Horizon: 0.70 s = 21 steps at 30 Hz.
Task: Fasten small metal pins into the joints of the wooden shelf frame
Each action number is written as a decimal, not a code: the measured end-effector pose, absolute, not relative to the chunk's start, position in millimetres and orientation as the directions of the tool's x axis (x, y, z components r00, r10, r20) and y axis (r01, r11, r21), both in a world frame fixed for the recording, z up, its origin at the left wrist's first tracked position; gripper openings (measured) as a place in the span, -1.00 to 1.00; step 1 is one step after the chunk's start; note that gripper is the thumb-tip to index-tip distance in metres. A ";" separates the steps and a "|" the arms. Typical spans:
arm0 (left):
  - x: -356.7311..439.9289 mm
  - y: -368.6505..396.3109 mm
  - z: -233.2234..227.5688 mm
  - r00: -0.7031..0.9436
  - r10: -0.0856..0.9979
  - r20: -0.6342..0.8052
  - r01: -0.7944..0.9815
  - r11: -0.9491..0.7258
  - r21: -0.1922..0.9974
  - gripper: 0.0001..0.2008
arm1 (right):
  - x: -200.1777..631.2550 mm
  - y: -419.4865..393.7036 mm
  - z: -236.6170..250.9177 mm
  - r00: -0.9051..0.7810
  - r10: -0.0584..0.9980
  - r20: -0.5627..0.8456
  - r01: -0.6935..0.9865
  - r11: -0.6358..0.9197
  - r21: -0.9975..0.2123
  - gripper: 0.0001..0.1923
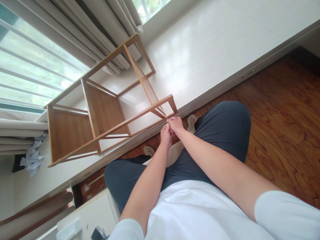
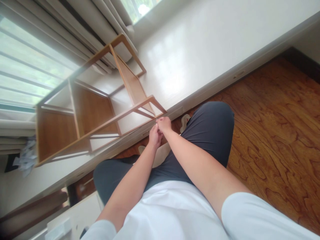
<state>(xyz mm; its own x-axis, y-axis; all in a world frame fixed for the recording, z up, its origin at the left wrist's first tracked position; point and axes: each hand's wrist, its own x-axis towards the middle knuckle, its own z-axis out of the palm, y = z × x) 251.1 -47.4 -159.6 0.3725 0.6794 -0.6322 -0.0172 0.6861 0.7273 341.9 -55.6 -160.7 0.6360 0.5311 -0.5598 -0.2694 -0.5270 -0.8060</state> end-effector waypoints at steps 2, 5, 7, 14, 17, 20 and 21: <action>251.1 -49.0 -163.5 0.362 0.704 -0.611 -0.023 0.661 0.750 -0.59 | 341.3 -56.1 -158.7 0.620 0.525 -0.582 -0.328 -0.501 -0.801 -0.87; 252.5 -48.9 -166.6 0.337 0.717 -0.610 -0.039 0.658 0.752 -0.61 | 339.6 -57.2 -152.3 0.565 0.517 -0.643 -0.460 -0.449 -0.766 -0.87; 253.2 -47.1 -166.2 0.333 0.699 -0.633 -0.053 0.684 0.728 -0.62 | 338.3 -57.7 -148.1 0.535 0.514 -0.670 -0.526 -0.417 -0.741 -0.88; 249.3 -47.6 -166.8 0.255 0.672 -0.695 0.097 0.698 0.710 -0.57 | 339.0 -54.6 -158.2 0.577 0.480 -0.661 -0.552 -0.367 -0.748 -0.94; 245.9 -52.1 -168.8 0.194 0.743 -0.640 0.173 0.617 0.768 -0.55 | 340.0 -52.9 -168.3 0.636 0.472 -0.611 -0.505 -0.344 -0.791 -0.95; 243.6 -52.9 -166.1 0.117 0.812 -0.572 0.254 0.532 0.808 -0.60 | 339.8 -51.8 -172.9 0.644 0.467 -0.605 -0.513 -0.322 -0.795 -0.96; 243.1 -52.0 -164.0 0.106 0.825 -0.555 0.286 0.509 0.812 -0.62 | 339.6 -51.5 -173.2 0.642 0.468 -0.607 -0.514 -0.325 -0.794 -0.97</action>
<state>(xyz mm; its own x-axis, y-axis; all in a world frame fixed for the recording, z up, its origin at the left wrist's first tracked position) 243.1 -52.0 -164.0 0.1062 0.8251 -0.5548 0.2860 0.5091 0.8118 339.6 -51.5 -173.2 0.6424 0.4680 -0.6069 -0.5137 -0.3247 -0.7942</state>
